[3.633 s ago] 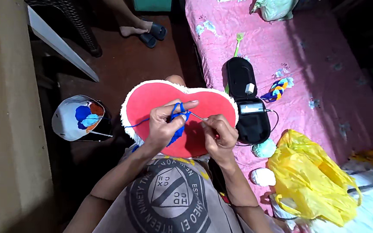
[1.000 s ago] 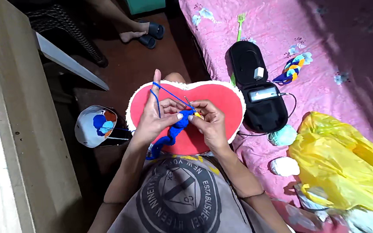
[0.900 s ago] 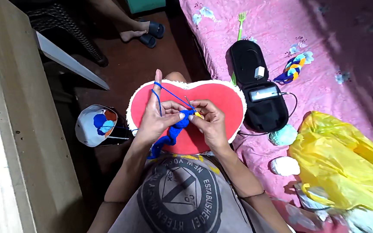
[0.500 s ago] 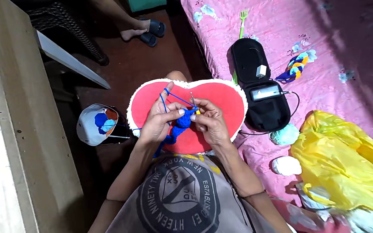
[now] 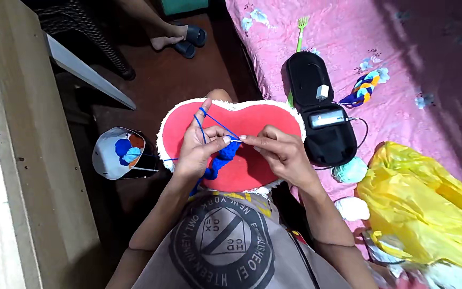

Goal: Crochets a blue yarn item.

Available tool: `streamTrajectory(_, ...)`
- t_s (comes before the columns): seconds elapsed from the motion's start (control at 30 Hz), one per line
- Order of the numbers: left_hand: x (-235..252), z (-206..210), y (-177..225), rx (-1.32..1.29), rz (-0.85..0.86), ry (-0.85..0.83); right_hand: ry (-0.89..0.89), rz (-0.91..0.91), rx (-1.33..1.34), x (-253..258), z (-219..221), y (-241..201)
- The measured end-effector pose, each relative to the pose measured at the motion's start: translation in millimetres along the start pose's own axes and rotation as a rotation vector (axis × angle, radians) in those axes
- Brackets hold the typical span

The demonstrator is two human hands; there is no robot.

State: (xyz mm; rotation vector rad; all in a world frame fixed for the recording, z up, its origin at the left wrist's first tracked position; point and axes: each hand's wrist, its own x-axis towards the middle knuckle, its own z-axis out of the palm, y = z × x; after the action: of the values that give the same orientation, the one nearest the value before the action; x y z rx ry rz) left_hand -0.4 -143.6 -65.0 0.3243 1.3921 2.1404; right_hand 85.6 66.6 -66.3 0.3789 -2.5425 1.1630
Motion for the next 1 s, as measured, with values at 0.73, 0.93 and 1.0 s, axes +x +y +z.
streamTrajectory(0.73, -6, 19, -23, 0.428, 0.353, 0.207, 0.271, 0.128, -0.536, -15, 51, -36)
streamTrajectory(0.93, -6, 20, -32, 0.343, 0.451, 0.209, 0.242, 0.439, 0.339, 0, 56, -33)
streamTrajectory(1.0, -7, 19, -25, 0.282, 0.390, 0.189, 0.264, 0.492, 0.651, 6, 56, -31)
